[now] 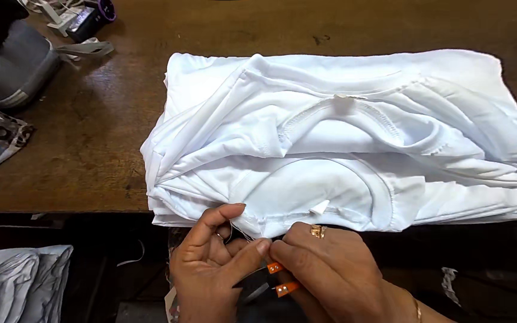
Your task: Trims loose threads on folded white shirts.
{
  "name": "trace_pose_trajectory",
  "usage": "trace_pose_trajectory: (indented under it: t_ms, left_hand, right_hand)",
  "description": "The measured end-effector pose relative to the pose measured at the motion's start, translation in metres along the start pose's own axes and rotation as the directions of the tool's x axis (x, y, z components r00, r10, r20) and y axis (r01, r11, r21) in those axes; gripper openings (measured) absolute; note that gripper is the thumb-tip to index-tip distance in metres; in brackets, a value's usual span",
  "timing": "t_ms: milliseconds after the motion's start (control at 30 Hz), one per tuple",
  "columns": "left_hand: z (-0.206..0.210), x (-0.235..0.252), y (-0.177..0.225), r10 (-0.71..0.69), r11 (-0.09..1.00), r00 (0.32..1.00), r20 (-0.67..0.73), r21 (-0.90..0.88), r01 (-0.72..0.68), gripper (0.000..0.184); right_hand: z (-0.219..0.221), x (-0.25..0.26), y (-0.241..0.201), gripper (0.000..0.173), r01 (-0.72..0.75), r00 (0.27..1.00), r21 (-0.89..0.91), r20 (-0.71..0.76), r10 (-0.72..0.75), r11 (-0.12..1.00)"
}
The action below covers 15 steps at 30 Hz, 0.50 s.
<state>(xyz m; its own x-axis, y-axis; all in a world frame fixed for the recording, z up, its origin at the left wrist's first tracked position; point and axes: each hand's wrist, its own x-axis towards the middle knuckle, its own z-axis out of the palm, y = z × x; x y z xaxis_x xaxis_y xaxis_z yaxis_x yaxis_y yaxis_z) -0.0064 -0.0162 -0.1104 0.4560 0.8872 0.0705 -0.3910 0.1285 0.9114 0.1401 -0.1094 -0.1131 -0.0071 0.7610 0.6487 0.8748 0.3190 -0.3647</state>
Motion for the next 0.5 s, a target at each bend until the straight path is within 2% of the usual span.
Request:
trace_pose_trajectory:
  t_ms: [133,233,300,400,500]
  left_hand:
    - [-0.001,-0.001,0.001,-0.046,0.999,0.999,-0.017,-0.001,0.046,0.048]
    - [-0.002,0.000,0.000,-0.060,0.996,0.998,-0.015,-0.071,0.058,0.051]
    - [-0.002,-0.001,0.002,-0.085,0.990,0.996,-0.016,-0.114,0.082,0.053]
    - [-0.001,-0.003,0.004,-0.128,0.978,0.991,-0.028,-0.168,0.121,0.056]
    - [0.001,-0.004,0.003,-0.144,0.971,0.989,-0.040,-0.201,0.133,0.056]
  right_hand:
    - [-0.001,-0.003,0.000,0.018,0.018,1.000,0.004,-0.003,-0.018,1.000]
    - [-0.010,-0.005,0.002,0.046,-0.109,0.994,-0.021,-0.007,0.109,0.994]
    - [-0.017,-0.009,0.008,0.043,-0.152,0.988,-0.100,-0.036,0.149,0.983]
    - [-0.018,-0.018,0.018,0.039,-0.136,0.990,-0.199,-0.060,0.127,0.971]
    - [-0.011,-0.022,0.018,0.038,-0.121,0.991,-0.215,-0.074,0.108,0.969]
